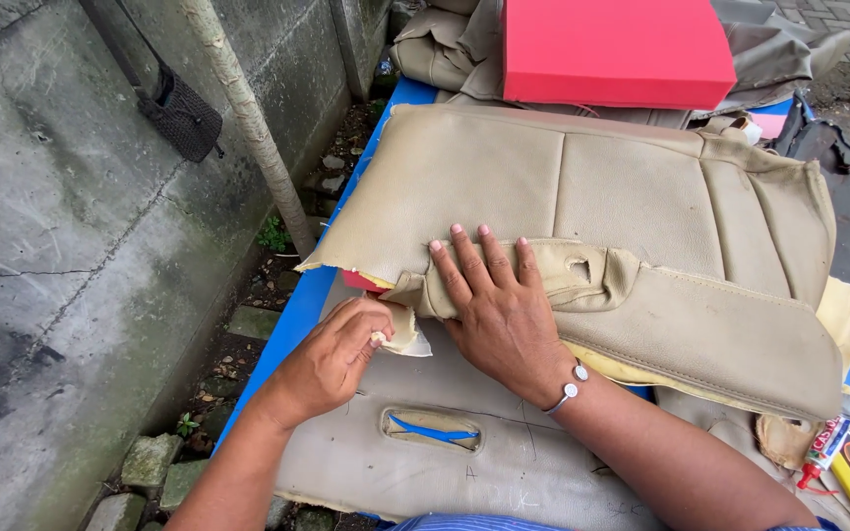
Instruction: Repairing a leather car seat cover by inserting foam padding and applying adhesive
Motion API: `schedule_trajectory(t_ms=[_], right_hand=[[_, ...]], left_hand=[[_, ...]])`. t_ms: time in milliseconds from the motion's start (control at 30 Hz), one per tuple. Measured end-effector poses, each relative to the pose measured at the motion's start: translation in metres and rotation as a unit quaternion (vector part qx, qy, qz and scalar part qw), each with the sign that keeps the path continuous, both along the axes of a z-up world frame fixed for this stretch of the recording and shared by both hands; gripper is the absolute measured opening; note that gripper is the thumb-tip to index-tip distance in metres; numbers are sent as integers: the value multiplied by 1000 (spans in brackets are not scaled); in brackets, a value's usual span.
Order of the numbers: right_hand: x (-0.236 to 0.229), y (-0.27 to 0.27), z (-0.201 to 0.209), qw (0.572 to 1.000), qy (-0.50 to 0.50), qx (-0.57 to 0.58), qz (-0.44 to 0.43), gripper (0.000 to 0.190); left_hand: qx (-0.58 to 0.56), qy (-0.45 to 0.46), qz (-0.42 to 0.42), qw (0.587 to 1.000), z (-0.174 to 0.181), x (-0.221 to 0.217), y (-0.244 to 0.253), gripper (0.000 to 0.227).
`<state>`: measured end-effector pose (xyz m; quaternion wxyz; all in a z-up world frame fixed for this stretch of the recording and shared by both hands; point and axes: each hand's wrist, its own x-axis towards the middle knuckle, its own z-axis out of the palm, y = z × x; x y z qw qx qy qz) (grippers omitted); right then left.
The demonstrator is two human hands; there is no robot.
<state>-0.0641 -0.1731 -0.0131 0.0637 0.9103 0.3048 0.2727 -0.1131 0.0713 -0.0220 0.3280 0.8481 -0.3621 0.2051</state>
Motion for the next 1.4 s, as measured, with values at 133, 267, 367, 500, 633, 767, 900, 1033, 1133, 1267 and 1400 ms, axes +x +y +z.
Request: schedule_trajectory(t_ms=[133, 267, 367, 500, 633, 767, 900, 1033, 1133, 1267, 1400], right_hand=[[3, 0, 8, 1000, -17, -6, 2, 96], [6, 0, -2, 1000, 10, -22, 9, 95], [1, 3, 3, 998, 55, -28, 7, 95], [-4, 22, 14, 994, 97, 38, 15, 85], [16, 36, -3, 986, 101, 115, 68, 51], [28, 34, -19, 978, 55, 163, 116, 27], [32, 32, -22, 959, 28, 234, 158, 25], [24, 34, -9, 947, 10, 256, 192, 26], [23, 32, -7, 943, 8, 263, 204, 27], [24, 30, -2, 939, 105, 265, 191, 54], [22, 30, 0, 939, 123, 265, 183, 54]], left_hand=[[4, -79, -1, 997, 8, 27, -15, 16], [74, -264, 157, 949, 4, 73, -21, 18], [46, -205, 204, 956, -11, 96, -19, 15], [12, -93, 197, 976, -11, 95, -14, 15], [-26, -47, 151, 987, -6, 91, -6, 16], [-73, 58, 63, 994, 18, 65, 6, 42], [-71, 93, 36, 992, 18, 57, 12, 77], [-119, 128, 53, 983, -2, 64, 15, 78], [-196, 198, 56, 959, -8, 68, 14, 52], [-244, 216, 66, 943, -10, 68, 14, 36], [-235, 166, 97, 953, -19, 70, 13, 23]])
